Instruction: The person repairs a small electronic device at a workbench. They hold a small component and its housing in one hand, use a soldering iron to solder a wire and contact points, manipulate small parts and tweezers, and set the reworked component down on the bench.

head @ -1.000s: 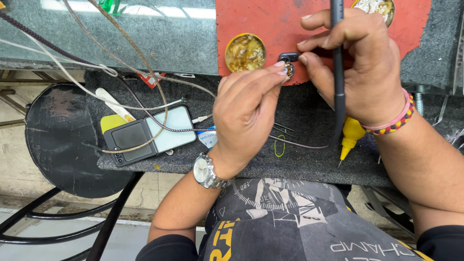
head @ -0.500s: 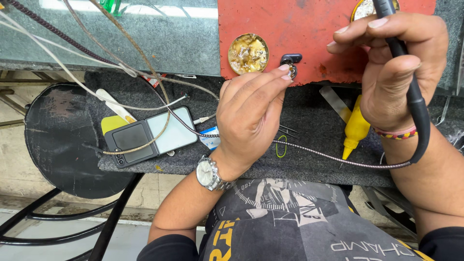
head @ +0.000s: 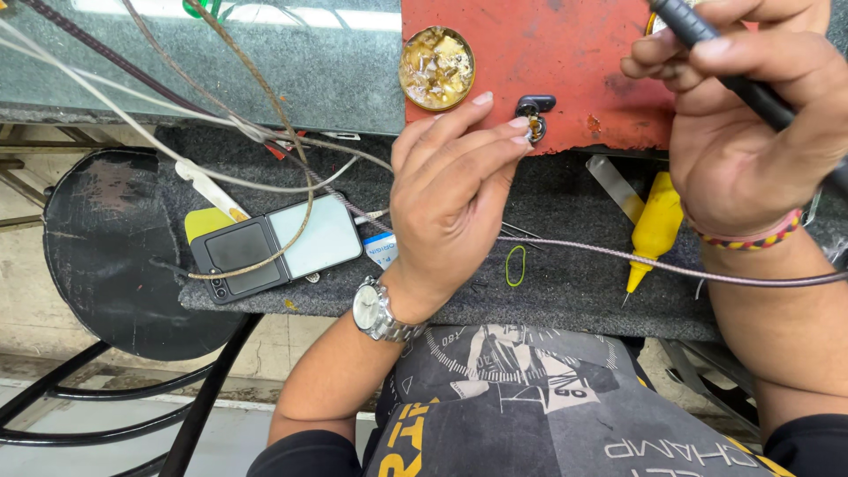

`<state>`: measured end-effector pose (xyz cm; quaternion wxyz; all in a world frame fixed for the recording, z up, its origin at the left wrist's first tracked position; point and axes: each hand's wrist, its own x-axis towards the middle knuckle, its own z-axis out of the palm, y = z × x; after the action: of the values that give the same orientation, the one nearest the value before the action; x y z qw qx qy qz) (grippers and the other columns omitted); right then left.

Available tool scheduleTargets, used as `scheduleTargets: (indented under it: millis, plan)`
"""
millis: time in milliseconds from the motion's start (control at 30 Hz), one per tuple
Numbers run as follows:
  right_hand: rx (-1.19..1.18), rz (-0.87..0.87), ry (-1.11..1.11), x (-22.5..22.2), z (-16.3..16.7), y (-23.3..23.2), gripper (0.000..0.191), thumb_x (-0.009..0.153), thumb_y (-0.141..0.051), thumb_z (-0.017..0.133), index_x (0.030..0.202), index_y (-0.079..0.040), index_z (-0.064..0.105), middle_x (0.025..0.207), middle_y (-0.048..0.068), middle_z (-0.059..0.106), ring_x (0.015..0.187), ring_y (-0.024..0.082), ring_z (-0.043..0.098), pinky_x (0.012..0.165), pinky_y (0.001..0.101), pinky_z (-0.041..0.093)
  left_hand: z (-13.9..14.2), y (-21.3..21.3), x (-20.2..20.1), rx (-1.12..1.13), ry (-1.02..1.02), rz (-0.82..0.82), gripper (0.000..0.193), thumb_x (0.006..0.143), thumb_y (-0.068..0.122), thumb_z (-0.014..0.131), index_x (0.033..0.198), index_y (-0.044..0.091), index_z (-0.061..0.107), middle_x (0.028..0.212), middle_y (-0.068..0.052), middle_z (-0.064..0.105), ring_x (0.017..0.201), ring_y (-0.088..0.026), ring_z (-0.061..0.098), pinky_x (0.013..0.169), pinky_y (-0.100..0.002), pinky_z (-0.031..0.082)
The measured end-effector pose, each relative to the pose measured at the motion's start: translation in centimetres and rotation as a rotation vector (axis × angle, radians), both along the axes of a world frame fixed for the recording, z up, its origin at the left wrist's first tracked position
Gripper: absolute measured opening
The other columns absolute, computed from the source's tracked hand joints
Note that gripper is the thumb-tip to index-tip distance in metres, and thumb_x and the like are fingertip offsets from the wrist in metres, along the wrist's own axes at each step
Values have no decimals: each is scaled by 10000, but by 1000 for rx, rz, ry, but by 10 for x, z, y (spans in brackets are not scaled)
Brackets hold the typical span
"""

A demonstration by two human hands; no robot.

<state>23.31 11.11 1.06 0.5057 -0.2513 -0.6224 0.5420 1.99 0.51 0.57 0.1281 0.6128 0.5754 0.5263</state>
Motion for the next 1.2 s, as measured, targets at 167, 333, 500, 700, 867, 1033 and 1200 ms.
scheduleTargets:
  millis: [167, 333, 500, 700, 867, 1033, 1200]
  plan:
    - [41, 65, -23, 11, -6, 11, 250, 1015, -133, 717, 1049, -40, 487, 1173, 71, 526, 947, 232, 704, 900, 378, 647, -3, 1, 4, -19, -5, 13, 221, 950, 11, 805, 1114, 135, 724, 1188, 29, 747, 1223, -202, 642, 1072, -325, 426]
    - [9, 11, -111, 15, -3, 2, 277, 1012, -4, 733, 1029, -52, 461, 1101, 70, 507, 866, 211, 710, 871, 366, 662, -2, 1, 5, -18, -23, 25, 206, 969, 25, 808, 1120, 137, 724, 1187, 41, 747, 1193, -181, 651, 1062, -312, 432]
    - [192, -15, -299, -4, 11, -6, 236, 1013, 25, 735, 1063, -41, 514, 1107, 79, 581, 900, 217, 696, 888, 357, 626, -2, 1, 4, -28, -7, 17, 199, 965, 22, 800, 1111, 133, 723, 1183, 35, 747, 1186, -182, 656, 1053, -315, 436]
    - [626, 15, -697, -30, 27, -3, 215, 994, 82, 748, 1088, -26, 587, 1126, 93, 684, 957, 235, 681, 891, 336, 560, -1, 1, 2, -38, 3, -4, 198, 962, 26, 792, 1112, 135, 722, 1199, 36, 744, 1195, -181, 649, 1068, -321, 427]
    - [656, 15, -743, -36, 30, -2, 233, 986, 110, 763, 1109, -30, 623, 1142, 80, 738, 960, 229, 657, 878, 311, 520, -1, 1, 1, -41, -2, -14, 194, 967, 34, 791, 1118, 135, 722, 1205, 43, 742, 1189, -176, 646, 1070, -316, 423]
    - [630, 4, -741, -36, 27, -3, 232, 1006, 113, 761, 1117, -32, 618, 1142, 74, 744, 943, 214, 649, 866, 305, 514, 0, 1, 2, -46, -3, -10, 189, 973, 40, 790, 1118, 139, 719, 1209, 47, 741, 1184, -172, 647, 1071, -314, 422]
    - [660, 0, -748, -34, 25, -4, 239, 1005, 109, 757, 1127, -35, 609, 1152, 74, 740, 953, 211, 647, 883, 311, 511, 0, 1, 2, -48, -11, -6, 191, 967, 38, 790, 1114, 138, 719, 1206, 47, 741, 1180, -173, 648, 1071, -314, 423]
